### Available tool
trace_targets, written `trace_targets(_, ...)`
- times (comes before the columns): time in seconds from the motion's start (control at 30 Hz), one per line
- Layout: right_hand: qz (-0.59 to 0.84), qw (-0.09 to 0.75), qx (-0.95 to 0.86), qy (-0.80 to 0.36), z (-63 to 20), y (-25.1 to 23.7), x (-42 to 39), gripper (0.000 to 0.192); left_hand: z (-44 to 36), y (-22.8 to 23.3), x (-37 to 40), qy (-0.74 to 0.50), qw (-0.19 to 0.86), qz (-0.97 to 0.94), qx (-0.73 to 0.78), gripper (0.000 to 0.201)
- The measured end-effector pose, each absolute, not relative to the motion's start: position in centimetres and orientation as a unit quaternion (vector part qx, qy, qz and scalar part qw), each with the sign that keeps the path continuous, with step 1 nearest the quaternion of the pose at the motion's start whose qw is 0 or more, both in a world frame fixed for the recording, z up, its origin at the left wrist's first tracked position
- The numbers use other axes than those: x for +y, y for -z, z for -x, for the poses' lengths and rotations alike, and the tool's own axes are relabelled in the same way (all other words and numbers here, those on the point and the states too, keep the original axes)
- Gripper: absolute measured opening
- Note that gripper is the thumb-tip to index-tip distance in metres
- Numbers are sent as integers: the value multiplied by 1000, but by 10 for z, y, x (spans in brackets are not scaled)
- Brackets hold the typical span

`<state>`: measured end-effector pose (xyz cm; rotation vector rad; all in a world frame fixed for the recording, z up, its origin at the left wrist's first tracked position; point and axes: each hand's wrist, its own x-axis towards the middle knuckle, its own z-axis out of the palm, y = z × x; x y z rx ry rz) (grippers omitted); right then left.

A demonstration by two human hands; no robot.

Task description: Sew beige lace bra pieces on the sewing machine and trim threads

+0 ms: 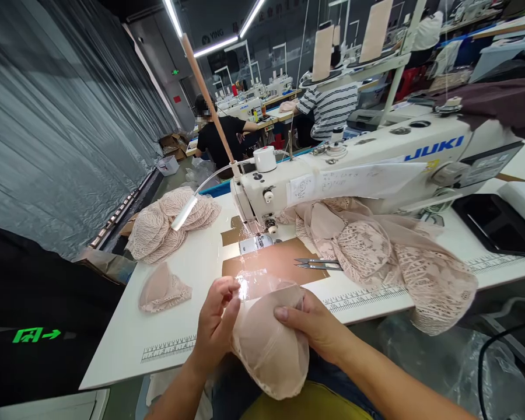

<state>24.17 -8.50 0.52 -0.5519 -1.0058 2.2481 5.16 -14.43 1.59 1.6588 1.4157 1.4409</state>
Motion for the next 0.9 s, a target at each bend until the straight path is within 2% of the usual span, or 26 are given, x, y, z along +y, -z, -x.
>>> trace_targets(0.07,223,331,-379,-835,-241,-5,-84,30,-55,-15,-147,-526,204,-675,475,35)
trace_targets(0.13,233,344,-390,-822,-240,-3,-83,25,-59,-14,-149,-510,201,-709,444,51)
trace_targets(0.17,236,347,-398,-816,-240,-2,-82,24,-63,-13,-150,-500,216,-712,443,52)
trace_targets(0.33,244,345,-440,-792,-243,-1,-80,31,-77,-12,-147,-481,358,-649,468,25)
trace_targets(0.47,185,261,-474,-820,-261,-7,-82,30,-76,-12,-144,-507,475,-521,496,33)
trace_targets(0.53,128,198,-483,-843,-278,-9,-82,29,-71,-10,-138,-518,480,-476,524,39)
trace_targets(0.63,117,171,-508,-836,-306,-13,-77,29,-65,-8,-122,-476,374,-547,579,42)
trace_targets(0.73,203,282,-527,-776,-333,-30,-72,25,-68,-6,-105,-356,234,-688,587,32)
trace_targets(0.77,240,349,-528,-737,-340,-39,-72,25,-72,-4,-101,-314,204,-725,578,26)
trace_targets(0.83,309,516,-507,-617,-355,-57,-75,28,-83,1,-96,-247,175,-773,558,41)
trace_targets(0.9,347,674,-469,-453,-368,-71,-80,37,-96,8,-93,-225,188,-802,520,40)
